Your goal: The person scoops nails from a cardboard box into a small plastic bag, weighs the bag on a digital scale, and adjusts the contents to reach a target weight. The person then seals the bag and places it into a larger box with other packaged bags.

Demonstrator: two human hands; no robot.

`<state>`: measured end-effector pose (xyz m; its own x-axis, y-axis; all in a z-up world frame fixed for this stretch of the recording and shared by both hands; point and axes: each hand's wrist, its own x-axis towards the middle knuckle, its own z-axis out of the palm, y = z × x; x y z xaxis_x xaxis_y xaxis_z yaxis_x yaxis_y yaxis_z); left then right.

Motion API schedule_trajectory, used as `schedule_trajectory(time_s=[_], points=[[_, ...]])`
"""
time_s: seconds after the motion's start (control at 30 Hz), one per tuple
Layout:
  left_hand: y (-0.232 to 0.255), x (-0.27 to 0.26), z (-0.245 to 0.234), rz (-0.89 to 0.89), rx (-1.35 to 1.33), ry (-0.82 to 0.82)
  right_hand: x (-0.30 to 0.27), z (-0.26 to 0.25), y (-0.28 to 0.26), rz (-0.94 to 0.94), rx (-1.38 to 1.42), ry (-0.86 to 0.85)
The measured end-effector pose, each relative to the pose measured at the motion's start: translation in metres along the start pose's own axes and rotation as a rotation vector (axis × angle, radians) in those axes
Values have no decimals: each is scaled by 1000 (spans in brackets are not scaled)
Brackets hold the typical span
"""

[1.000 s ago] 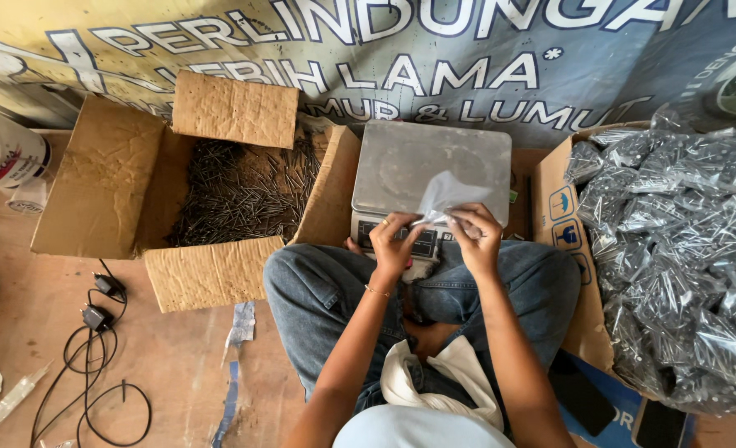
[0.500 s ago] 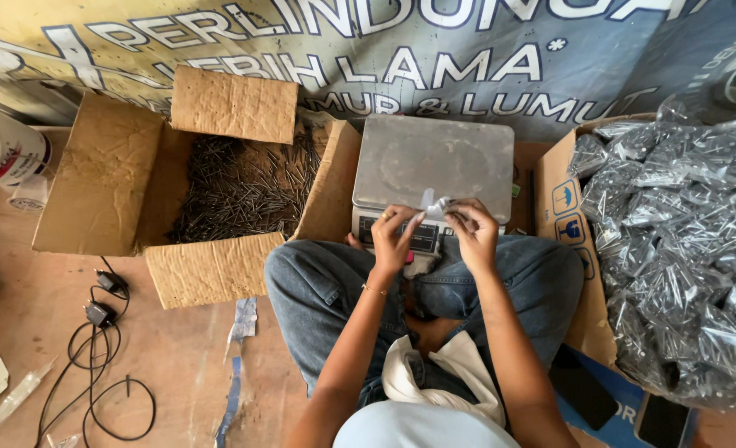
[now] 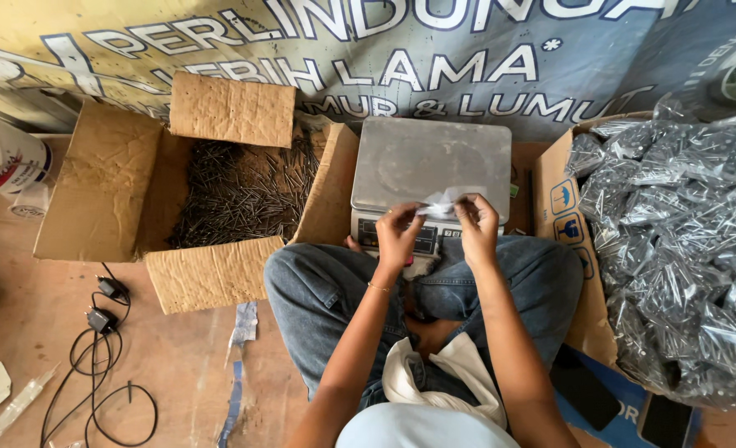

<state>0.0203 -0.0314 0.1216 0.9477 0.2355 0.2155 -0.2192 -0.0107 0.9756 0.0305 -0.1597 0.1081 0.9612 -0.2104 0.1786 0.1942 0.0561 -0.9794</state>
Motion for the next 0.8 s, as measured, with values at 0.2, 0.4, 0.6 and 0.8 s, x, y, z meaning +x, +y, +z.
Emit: schedule_trajectory(time_s=[0.2, 0.4, 0.6, 0.8], points=[[-9, 8, 8, -453, -670, -62, -2, -4, 5, 338, 608, -3], [0, 11, 9, -685, -1052, -62, -9, 0, -3, 525, 887, -5], [2, 8, -5, -473, -485, -371, -3, -19, 5, 530, 1010, -86], [13, 9, -6, -610, -958, -306, -9, -11, 15, 592, 1000, -96]])
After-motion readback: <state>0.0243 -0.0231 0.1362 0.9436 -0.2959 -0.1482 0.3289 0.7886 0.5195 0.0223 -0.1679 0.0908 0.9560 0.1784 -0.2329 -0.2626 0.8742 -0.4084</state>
